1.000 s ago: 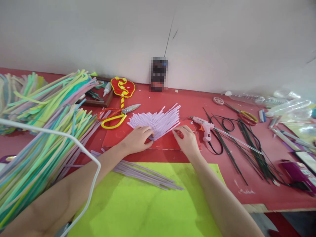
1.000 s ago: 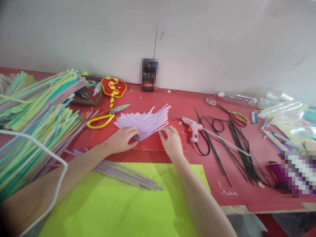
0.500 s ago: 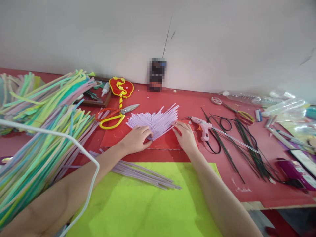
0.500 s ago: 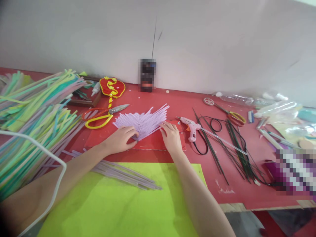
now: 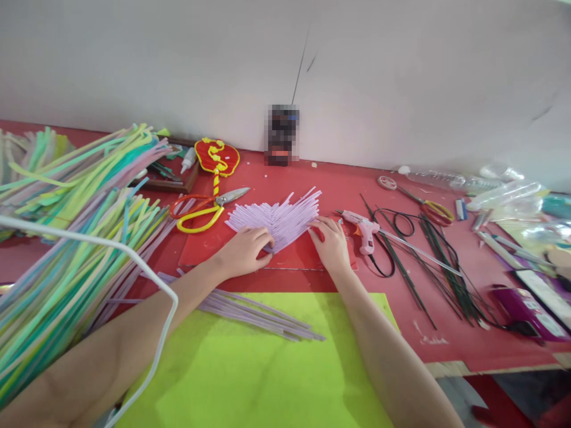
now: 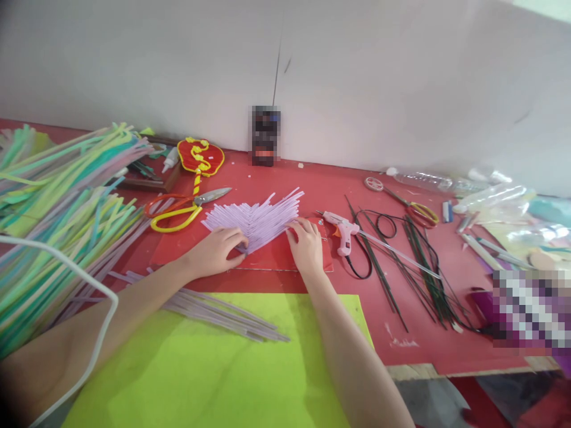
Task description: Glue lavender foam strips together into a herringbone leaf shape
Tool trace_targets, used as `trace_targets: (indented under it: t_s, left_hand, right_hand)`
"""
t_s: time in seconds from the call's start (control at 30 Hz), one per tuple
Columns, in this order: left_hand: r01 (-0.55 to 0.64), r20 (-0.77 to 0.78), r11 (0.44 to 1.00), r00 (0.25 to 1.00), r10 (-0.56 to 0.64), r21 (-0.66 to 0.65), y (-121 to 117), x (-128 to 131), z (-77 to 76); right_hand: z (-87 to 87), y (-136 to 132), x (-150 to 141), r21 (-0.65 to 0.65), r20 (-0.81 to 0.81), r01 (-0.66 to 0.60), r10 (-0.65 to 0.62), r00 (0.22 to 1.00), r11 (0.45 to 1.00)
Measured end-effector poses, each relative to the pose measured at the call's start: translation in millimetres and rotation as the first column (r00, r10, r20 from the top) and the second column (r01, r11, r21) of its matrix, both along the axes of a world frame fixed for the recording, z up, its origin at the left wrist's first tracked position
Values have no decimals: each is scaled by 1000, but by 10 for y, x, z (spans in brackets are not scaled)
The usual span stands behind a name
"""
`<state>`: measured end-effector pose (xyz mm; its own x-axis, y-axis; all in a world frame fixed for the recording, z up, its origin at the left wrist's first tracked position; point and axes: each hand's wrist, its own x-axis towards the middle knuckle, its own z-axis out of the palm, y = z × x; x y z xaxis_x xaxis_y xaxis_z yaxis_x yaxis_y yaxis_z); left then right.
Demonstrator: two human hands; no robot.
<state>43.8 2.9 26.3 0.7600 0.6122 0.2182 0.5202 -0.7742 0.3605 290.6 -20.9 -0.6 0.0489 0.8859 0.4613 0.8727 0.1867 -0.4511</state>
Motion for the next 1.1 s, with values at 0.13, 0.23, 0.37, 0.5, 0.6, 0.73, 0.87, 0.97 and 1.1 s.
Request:
trace_targets:
  t_s: [0.13,0.23,0.37,0.5,0.6,0.73,0.87,0.97,1.1]
  left_hand:
    - [1,4,1000,1000,-1,8,8,-3,-13]
    - [2,6,1000,1000,-2,5,11,-6,-22]
    - [3,13,1000,1000,-3,3,14,-5,-29]
    - [-1,10,1000,1000,0,3,10,-3,-25]
    - [-2,9,1000,1000,2,8,6,-4,-22]
    - [-4,0,1000,1000,4,16,10,-3,-17]
    - [-1,-6,1000,1000,1,11,17,1,-4]
    - [-2,-2,1000,1000,2,11,17,-1,-4]
    - [-1,2,1000,1000,1,13,10,-9,-15]
  right_hand:
    - [-15,8,-1,21,22,18,-19,1000,1000]
    - [-26,12,1,32,18,13,-13,1000,999]
    - [-21,11,1,41,23,7,-8,1000,999]
    - [-27,14,10,32,30,8,-9,1000,999]
    - [-32,20,8,36,21,7,-8,1000,999]
    - [-3,-2,-43,43,40,-26,25,999,999]
    - [27,-39,-108,15,86,-119,117,989,993]
    - [26,-47,-124,-5,101,-143,143,985,990]
    - [28,-42,-123,-5,96,-138,138,986,990]
